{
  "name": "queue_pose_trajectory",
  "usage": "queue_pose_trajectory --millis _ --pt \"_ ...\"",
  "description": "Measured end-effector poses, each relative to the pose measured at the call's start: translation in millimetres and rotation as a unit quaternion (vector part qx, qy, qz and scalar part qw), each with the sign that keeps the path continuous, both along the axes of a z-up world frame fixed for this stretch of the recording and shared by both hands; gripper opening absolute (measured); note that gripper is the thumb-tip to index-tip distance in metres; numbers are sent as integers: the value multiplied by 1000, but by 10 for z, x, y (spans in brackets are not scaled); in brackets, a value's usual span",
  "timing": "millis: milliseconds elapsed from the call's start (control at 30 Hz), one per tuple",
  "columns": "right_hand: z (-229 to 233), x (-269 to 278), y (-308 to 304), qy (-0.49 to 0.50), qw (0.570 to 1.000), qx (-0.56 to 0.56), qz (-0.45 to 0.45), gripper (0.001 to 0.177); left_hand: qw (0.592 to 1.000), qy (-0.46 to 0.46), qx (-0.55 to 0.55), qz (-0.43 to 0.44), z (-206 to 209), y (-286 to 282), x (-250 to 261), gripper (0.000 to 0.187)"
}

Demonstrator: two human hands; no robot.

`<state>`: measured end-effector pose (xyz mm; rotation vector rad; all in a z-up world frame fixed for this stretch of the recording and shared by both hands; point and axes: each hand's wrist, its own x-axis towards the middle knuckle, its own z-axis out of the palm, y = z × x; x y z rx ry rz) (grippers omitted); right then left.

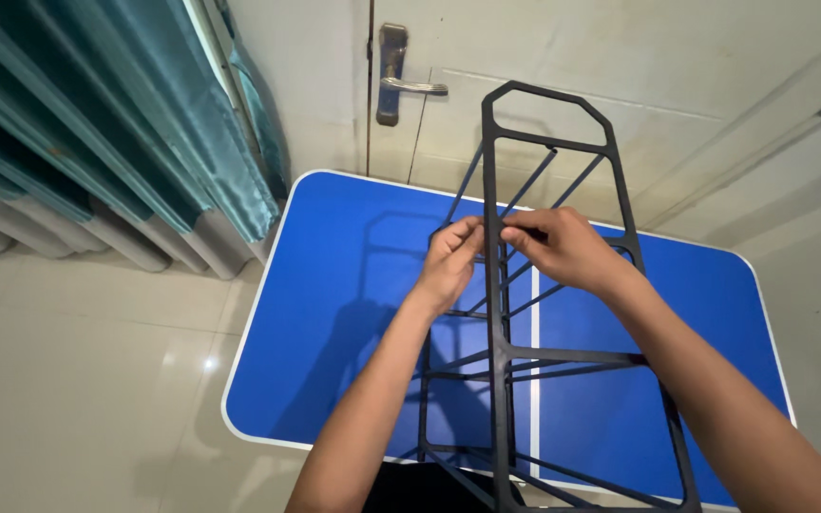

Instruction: The person assembles a metal rack by inserting vertical poles into a base frame, then attaching side ladder frames and horizontal bars. The person aligns and secures each component by hand on a blue tabletop.

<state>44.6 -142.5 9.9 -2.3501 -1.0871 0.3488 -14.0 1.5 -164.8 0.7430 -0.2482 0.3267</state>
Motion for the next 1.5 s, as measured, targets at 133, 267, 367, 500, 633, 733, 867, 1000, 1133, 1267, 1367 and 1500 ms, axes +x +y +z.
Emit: queue_pose_trajectory --millis 133,267,367,500,633,733,867,1000,1133,1267,1367,1500 --pt "-24 -6 -9 10 1000 26 4 27 1000 4 -9 -7 -4 7 -24 26" --pt "-33 13 -36 5 1000 24 8 27 1000 5 -3 -7 -1 -36 -5 26" --pt "-42 23 -26 14 999 29 14 27 1000 15 -3 -5 -7 -28 9 26" --pt "-29 9 -35 12 999 35 30 25 999 40 3 11 -16 -42 0 28" --pt "3 5 -16 5 997 55 50 23 999 46 9 23 -19 -27 13 28" --pt "-1 11 -13 6 998 49 50 23 999 33 1 32 -38 -39 20 27" --pt "-23 19 -9 -34 993 78 85 23 998 46 8 53 -47 -12 29 28" --pt "-39 15 0 -26 997 52 44 23 995 52 39 79 -26 -31 -10 25" --pt "-42 -9 -7 -58 989 92 95 24 994 56 36 84 52 -80 -80 26" --pt "-9 11 8 -57 994 50 79 21 998 24 -25 48 223 -46 -133 24" --pt "-56 -1 -13 -70 992 54 93 21 995 49 -71 46 304 -38 -192 32" --pt "-106 -26 -9 -37 997 37 63 19 983 78 28 165 355 -122 -196 28"
